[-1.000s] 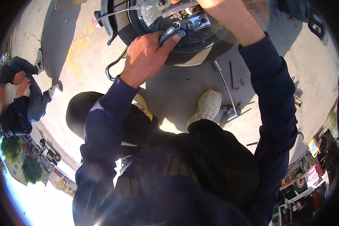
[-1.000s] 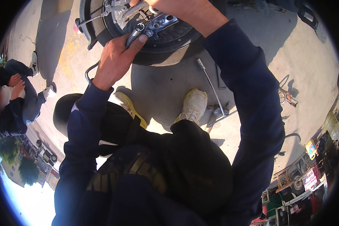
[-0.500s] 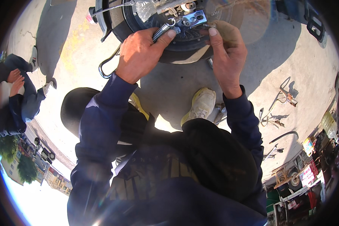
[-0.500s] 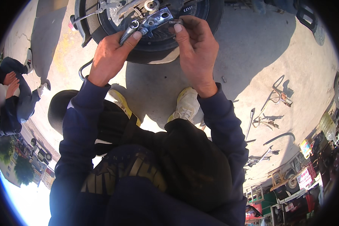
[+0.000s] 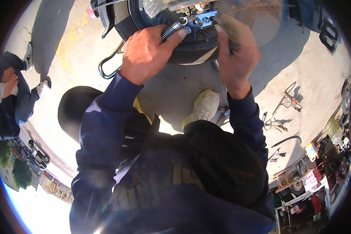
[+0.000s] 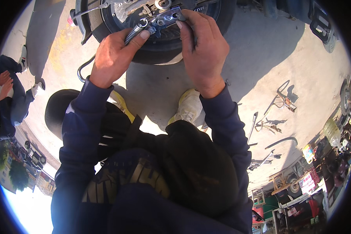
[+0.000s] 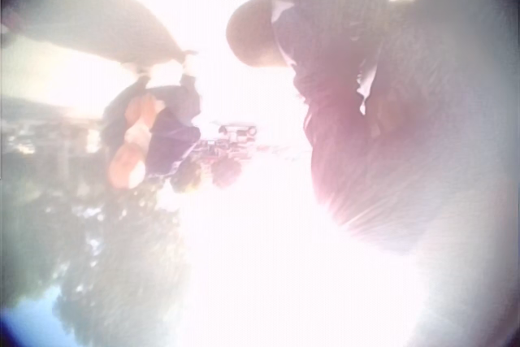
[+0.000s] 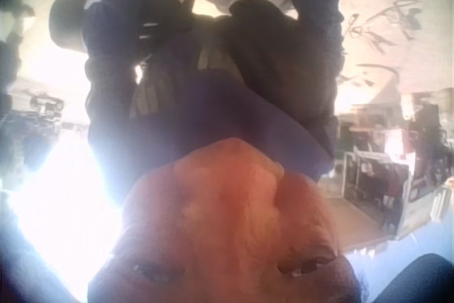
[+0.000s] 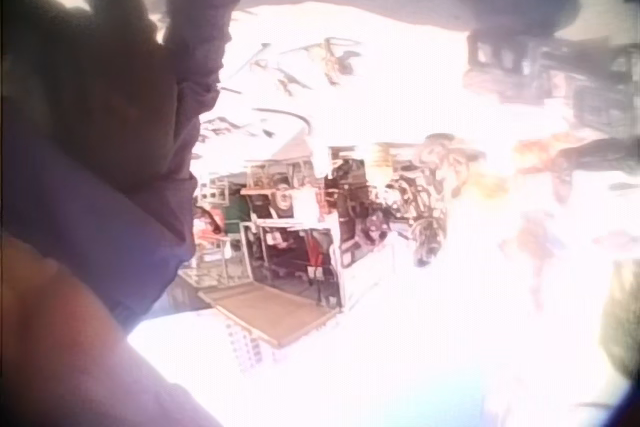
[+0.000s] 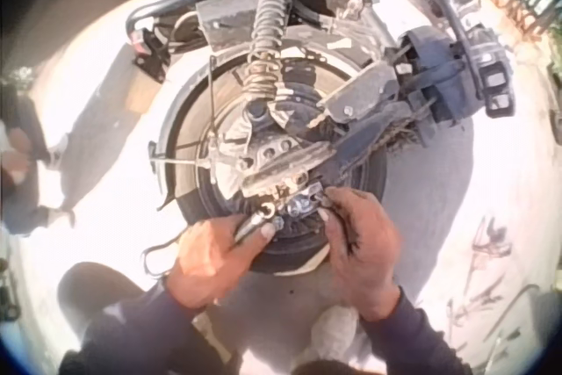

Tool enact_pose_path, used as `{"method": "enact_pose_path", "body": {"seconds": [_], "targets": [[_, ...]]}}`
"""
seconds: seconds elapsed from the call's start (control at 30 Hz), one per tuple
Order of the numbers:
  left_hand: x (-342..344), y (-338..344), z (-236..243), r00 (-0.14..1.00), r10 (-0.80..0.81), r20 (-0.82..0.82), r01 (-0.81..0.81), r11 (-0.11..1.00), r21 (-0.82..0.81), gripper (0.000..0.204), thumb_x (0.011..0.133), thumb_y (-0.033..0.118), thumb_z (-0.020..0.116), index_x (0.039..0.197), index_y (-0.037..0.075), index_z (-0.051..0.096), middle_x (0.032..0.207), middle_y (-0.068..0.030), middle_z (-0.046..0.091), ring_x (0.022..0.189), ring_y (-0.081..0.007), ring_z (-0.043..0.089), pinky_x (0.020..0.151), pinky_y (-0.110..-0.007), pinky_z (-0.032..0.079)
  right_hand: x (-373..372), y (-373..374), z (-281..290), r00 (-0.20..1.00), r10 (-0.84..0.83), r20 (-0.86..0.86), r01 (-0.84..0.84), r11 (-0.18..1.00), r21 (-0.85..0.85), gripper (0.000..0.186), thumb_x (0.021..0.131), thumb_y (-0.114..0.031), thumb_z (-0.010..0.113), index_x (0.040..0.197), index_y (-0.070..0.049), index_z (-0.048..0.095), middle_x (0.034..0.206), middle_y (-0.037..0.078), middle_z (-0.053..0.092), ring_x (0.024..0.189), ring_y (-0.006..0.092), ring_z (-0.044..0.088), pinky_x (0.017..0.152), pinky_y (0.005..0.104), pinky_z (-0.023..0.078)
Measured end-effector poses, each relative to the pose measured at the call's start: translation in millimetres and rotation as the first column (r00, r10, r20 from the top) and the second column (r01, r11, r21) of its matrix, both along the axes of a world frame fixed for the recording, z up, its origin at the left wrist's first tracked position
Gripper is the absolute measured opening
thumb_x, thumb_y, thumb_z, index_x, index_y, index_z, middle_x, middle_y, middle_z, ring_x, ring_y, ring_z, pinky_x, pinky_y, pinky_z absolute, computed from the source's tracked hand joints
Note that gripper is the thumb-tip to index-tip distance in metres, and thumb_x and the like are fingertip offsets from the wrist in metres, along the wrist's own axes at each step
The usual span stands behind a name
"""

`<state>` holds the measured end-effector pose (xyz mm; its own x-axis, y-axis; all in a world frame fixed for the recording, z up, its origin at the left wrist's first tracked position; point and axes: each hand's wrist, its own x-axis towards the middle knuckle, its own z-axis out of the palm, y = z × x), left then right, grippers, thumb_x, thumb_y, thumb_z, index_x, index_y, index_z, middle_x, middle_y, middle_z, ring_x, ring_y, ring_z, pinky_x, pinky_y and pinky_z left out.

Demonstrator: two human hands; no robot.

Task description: The person is working on the rear brake assembly of a motorcycle, using a hex key to tighten bolts on the brake caliper and adjusting the brake cable. The person remains in a squatting position near the rear wheel while performing the adjustments.

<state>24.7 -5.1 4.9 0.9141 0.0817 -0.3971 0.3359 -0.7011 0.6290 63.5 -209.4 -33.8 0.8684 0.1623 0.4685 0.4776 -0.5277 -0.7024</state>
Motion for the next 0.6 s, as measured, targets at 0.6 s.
{"method": "enact_pose_path", "body": {"seconds": [0.6], "targets": [[-8, -3, -13, 0.982, -0.021, 0.188, 0.008, 0.997, 0.071, 0.053, 0.097, 0.053, 0.061, 0.089, 0.002, 0.073, 0.064, -0.0184, 0.064, 0.067, -0.0394, 0.066, 0.062, -0.046, 0.051, -2, 12, 37, 1.000, -0.006, -0.026, -0.004, 0.929, -0.370, 0.022, 0.085, -0.002, 0.073, 0.107, -0.008, 0.072, 0.095, 0.011, 0.073, 0.081, 0.0311, 0.071, 0.072, 0.0346, 0.057]]}}
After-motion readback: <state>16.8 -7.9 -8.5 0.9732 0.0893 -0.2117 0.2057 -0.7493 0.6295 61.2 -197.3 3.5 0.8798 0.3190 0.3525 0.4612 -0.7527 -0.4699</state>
